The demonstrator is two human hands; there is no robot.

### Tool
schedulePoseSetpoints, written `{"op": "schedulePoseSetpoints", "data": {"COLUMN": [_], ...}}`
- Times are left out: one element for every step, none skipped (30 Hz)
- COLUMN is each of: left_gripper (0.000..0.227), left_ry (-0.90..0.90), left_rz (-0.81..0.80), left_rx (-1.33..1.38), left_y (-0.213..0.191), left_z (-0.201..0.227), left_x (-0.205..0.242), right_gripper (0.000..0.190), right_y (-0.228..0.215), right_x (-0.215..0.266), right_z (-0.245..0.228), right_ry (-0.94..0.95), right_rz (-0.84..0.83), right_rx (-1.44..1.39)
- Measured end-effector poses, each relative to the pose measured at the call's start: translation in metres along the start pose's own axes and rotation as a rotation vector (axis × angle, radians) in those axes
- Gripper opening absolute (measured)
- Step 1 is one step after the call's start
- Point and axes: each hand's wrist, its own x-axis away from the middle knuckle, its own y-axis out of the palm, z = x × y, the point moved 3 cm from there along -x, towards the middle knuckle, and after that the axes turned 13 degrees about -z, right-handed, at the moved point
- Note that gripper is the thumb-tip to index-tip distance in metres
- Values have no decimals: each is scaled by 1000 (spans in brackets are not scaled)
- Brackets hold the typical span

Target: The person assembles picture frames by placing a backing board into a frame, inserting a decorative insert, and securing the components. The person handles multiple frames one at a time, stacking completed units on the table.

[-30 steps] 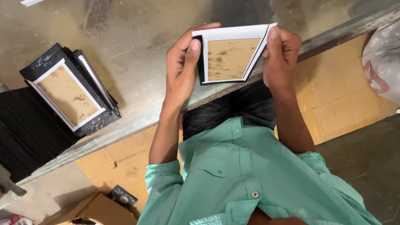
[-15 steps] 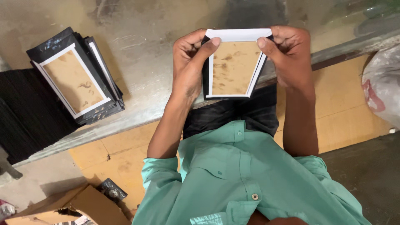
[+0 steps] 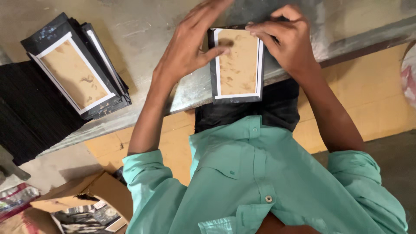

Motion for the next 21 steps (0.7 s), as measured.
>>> {"op": "schedulePoseSetpoints", "data": {"left_gripper": [80, 73, 66, 59, 56, 52, 48, 45, 42, 38, 38, 38, 37, 35, 32, 30, 27, 26, 25, 22, 22], "left_ry": [-5, -3, -2, -1, 11, 18, 26, 22, 18, 19, 22, 23, 25, 18, 11, 7, 18, 31, 44, -108, -260], "left_rz": [-17, -60, -103, -146, -140, -142, -145, -137, -129, -116, -107, -100, -92, -88, -83, -78, -80, -78, -76, -79, -84], "left_rx": [106, 33, -41, -117, -148, -170, -193, -201, -210, -226, -229, -226, -222, -202, -182, -167, -127, -87, -47, 160, 367], "left_y": [2, 6, 12, 16, 17, 22, 26, 27, 29, 27, 25, 25, 25, 26, 27, 25, 23, 22, 21, 19, 17], "left_z": [0, 0, 1, 0, -1, -2, -1, -1, 2, 3, 4, 7, 9, 10, 11, 9, 7, 2, -4, -18, -35], "left_x": [3, 4, 4, 5, 6, 9, 11, 12, 14, 13, 12, 11, 11, 12, 13, 14, 15, 13, 12, 9, 7], "right_gripper": [14, 14, 13, 12, 12, 11, 11, 12, 23, 36, 49, 60, 71, 82, 80, 79, 77, 76, 74, 72, 70], "right_y": [2, 2, 2, 2, 1, -1, -5, -8, -11, -15, -16, -17, -15, -12, -9, -6, -2, 0, 2, 3, 3], "right_x": [3, 4, 4, 4, 2, 3, 3, 0, -1, -6, -10, -11, -11, -9, -6, -4, -1, 1, 4, 5, 6], "right_z": [0, 0, 2, 3, 5, 3, 2, 1, -6, -8, -11, -14, -16, -20, -20, -21, -23, -23, -25, -25, -26], "right_ry": [11, 14, 95, 173, 250, 244, 237, 218, 157, 89, 22, -19, -59, -96, -75, -55, -35, -12, 11, 30, 41], "right_rz": [17, 35, 28, 23, 16, 0, -16, -26, -66, -101, -136, -171, -207, -244, -278, -308, -338, -330, -322, -311, -290], "right_rx": [39, 82, 17, -50, -118, -130, -141, -145, -122, -94, -65, -71, -76, -83, -86, -87, -87, -68, -49, -26, -26]}}
